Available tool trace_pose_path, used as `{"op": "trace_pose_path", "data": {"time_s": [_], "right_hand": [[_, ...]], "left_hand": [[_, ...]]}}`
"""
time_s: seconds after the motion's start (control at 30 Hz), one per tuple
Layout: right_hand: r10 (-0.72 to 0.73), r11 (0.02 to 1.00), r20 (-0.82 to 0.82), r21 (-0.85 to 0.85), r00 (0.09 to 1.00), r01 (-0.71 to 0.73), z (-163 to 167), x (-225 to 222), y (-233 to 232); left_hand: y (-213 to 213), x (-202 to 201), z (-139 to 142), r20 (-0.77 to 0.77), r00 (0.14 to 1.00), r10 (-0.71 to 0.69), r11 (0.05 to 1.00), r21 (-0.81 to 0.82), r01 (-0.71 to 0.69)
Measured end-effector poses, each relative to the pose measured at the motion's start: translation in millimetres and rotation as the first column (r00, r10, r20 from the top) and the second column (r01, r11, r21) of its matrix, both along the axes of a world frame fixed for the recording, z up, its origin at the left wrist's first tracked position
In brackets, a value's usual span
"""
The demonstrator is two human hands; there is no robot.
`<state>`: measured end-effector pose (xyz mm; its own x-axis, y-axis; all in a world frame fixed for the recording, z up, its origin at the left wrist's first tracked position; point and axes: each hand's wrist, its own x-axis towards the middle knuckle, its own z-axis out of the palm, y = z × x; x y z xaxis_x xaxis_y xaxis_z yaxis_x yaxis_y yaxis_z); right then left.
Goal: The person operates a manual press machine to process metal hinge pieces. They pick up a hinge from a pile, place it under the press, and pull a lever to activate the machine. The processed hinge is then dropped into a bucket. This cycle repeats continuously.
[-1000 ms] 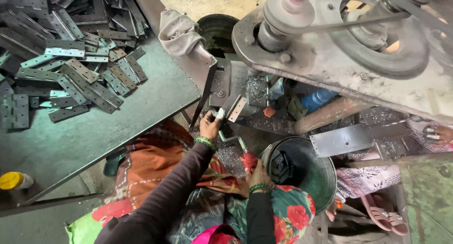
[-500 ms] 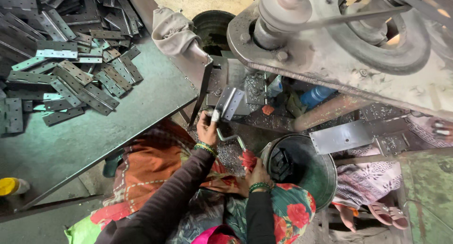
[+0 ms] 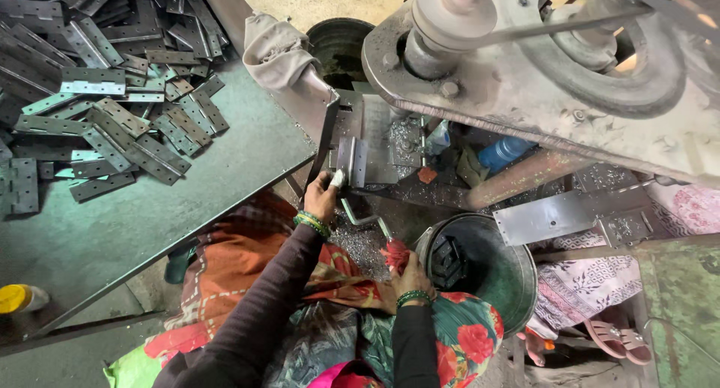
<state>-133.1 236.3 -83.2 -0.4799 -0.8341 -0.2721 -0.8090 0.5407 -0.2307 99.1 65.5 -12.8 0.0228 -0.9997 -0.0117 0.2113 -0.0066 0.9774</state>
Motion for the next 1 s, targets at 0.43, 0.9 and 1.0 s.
{"op": "trace_pose_path", "data": {"time_s": [0.43, 0.9, 1.0], "right_hand": [[-0.003, 0.999, 0.014, -0.041, 1.0, 0.003, 10, 5, 0], [0.029, 0.996, -0.021, -0.081, 0.999, -0.031, 16, 7, -1], [0.03, 0.998, -0.014, -0.052, 0.999, -0.03, 11, 7, -2]], "left_hand": [[10, 6, -39, -0.179, 0.984, 0.001, 1.0, 0.001, -0.001], [5, -25, 12, 0.511, 0.773, -0.376, 0.88, 0.459, 0.124], [28, -13, 40, 0.813, 0.521, -0.26, 0.965, 0.197, 0.175]]}}
